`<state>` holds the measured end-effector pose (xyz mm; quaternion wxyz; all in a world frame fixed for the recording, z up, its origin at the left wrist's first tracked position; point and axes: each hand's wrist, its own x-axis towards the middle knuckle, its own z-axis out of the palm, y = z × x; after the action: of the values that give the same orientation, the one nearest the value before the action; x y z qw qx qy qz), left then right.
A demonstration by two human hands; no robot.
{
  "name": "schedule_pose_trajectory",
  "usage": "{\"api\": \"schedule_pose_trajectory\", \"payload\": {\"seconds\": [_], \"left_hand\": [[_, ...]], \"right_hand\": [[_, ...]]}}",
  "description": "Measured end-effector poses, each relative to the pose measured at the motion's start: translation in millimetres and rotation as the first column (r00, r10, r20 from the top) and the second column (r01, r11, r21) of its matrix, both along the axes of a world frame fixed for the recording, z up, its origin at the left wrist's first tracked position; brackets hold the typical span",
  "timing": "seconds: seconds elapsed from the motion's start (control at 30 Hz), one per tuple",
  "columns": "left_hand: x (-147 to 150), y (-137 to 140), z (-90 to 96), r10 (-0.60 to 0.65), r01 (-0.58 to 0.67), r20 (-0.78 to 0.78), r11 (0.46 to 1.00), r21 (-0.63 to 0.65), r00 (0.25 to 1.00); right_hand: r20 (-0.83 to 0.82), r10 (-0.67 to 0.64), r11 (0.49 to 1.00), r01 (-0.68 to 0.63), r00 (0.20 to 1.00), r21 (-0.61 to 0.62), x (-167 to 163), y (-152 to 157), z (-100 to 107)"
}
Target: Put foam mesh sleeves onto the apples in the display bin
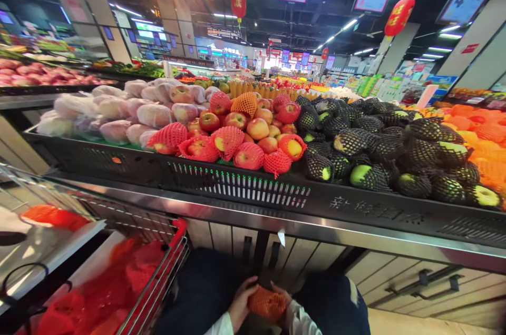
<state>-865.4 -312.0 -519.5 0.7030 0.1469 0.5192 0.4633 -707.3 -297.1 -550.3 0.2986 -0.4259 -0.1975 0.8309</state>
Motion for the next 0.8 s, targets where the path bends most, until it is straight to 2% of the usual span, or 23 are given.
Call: {"api": "schedule_pose_trajectory", "payload": {"seconds": [0.07, 0.17, 0.23, 0.3, 0.37, 0.43, 0.63, 0.8], "left_hand": [[-3, 0, 2.2, 0.071, -0.071, 0.023, 0.997, 0.007, 0.997], [-3, 0, 3.5, 0.070, -0.071, 0.047, 0.997, 0.013, 0.996], [-1, 0, 3.3, 0.029, -0.029, 0.042, 0.999, 0.016, 0.999], [2, -2, 3.3, -0.048, 0.047, 0.032, 0.999, 0.023, 0.998], [5, -4, 4.8, -0.138, 0.136, 0.043, 0.990, 0.037, 0.990], [7, -7, 8.7, -0.212, 0.209, 0.061, 0.977, 0.045, 0.975], [8, -11, 19.7, -0.376, 0.377, -0.045, 0.926, 0.022, 0.926], [7, -13, 3.6, -0.389, 0.387, -0.167, 0.921, -0.042, 0.906]], "right_hand": [[-0.044, 0.091, 0.996, -0.091, 0.995, -0.004, -2, -2, 4], [-0.074, 0.113, 0.994, -0.113, 0.991, 0.016, -1, -5, 8], [-0.111, 0.068, 0.997, -0.064, 0.992, 0.039, 3, -5, 11], [-0.180, -0.060, 0.997, 0.068, 0.982, 0.037, 8, -2, 14], [-0.251, -0.189, 0.981, 0.195, 0.949, -0.002, 13, 1, 19], [-0.287, -0.245, 0.969, 0.245, 0.926, -0.038, 17, 5, 22], [-0.256, -0.276, 0.959, 0.282, 0.926, -0.011, 24, 9, 22], [-0.175, -0.172, 0.981, 0.185, 0.969, 0.061, 19, 8, 28]]}}
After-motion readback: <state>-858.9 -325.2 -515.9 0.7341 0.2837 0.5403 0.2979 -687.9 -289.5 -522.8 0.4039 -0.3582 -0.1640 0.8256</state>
